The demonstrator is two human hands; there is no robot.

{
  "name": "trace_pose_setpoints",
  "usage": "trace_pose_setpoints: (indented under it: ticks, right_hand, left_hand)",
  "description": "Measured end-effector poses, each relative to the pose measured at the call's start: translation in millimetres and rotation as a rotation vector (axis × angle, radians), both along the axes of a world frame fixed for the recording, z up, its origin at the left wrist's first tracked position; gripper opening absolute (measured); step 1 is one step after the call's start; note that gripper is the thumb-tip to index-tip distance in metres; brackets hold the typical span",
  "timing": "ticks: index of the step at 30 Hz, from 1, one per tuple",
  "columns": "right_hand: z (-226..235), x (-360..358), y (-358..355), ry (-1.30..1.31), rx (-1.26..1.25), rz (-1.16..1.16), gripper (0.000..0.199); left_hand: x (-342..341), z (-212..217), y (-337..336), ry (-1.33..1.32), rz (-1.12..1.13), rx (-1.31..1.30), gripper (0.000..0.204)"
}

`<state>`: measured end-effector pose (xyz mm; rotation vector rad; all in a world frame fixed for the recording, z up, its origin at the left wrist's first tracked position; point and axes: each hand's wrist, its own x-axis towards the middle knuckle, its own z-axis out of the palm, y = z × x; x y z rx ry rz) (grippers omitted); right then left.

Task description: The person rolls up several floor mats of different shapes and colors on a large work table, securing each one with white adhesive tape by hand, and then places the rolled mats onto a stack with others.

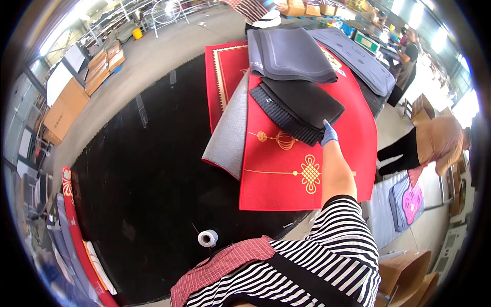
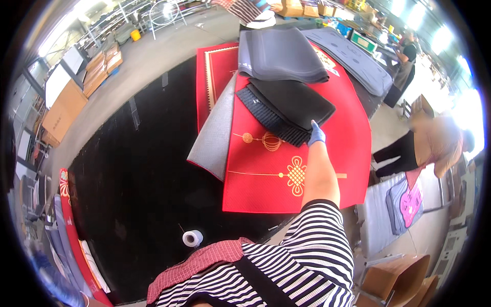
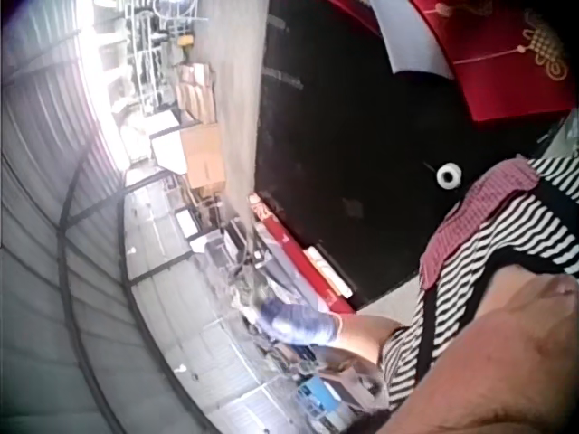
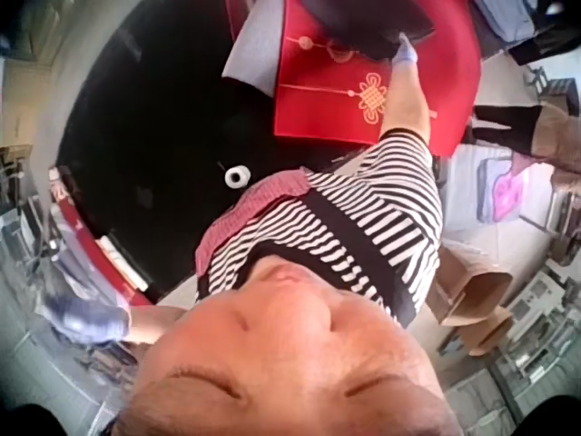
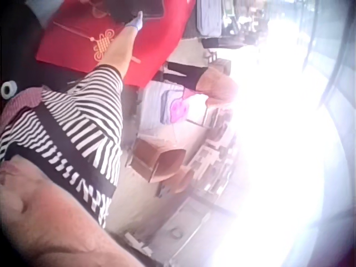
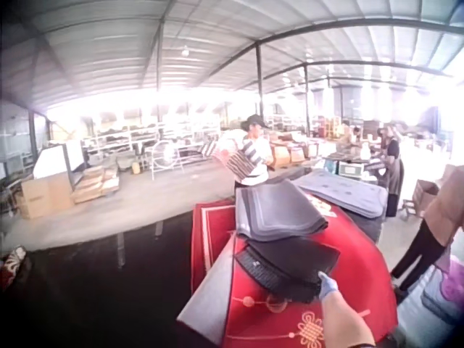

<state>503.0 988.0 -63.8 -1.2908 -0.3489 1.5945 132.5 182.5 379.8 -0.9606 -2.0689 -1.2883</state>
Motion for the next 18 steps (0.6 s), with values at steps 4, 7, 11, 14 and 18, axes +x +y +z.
trace_pose_setpoints:
  ticks: [4, 7, 11, 14, 18]
  right_hand:
    - [38.1, -25.2, -3.3, -0.35, -0.138, 0.26, 0.027]
    - [66.3, -11.0, -8.1, -0.204, 0.142, 0.215, 0.021]
    - [177.5, -65.7, -81.9, -0.102, 0.54, 0.233, 0.028]
    - [260.8, -77.2, -129.4, 0.099, 0.766, 0.189, 0.032]
    - [352.8, -127.1, -230.0, 0.137, 0.917, 0.337, 0.034]
  left_hand:
    - [9.5, -46.0, 22.6, -0.376, 0.097, 0.213, 0.053]
    - [-31.6, -99.0, 7.4, -0.44, -0.03, 0.183, 0.043]
    - [-34.2, -127.1, 3.0, -0.528, -0.033, 0.028, 0.042]
    - [-35.3, -146.3, 31.6, -0.678, -0.179, 0.087, 0.041]
    - [-32.1, -177.1, 53.5, -0.839, -0.39, 0.163, 0.034]
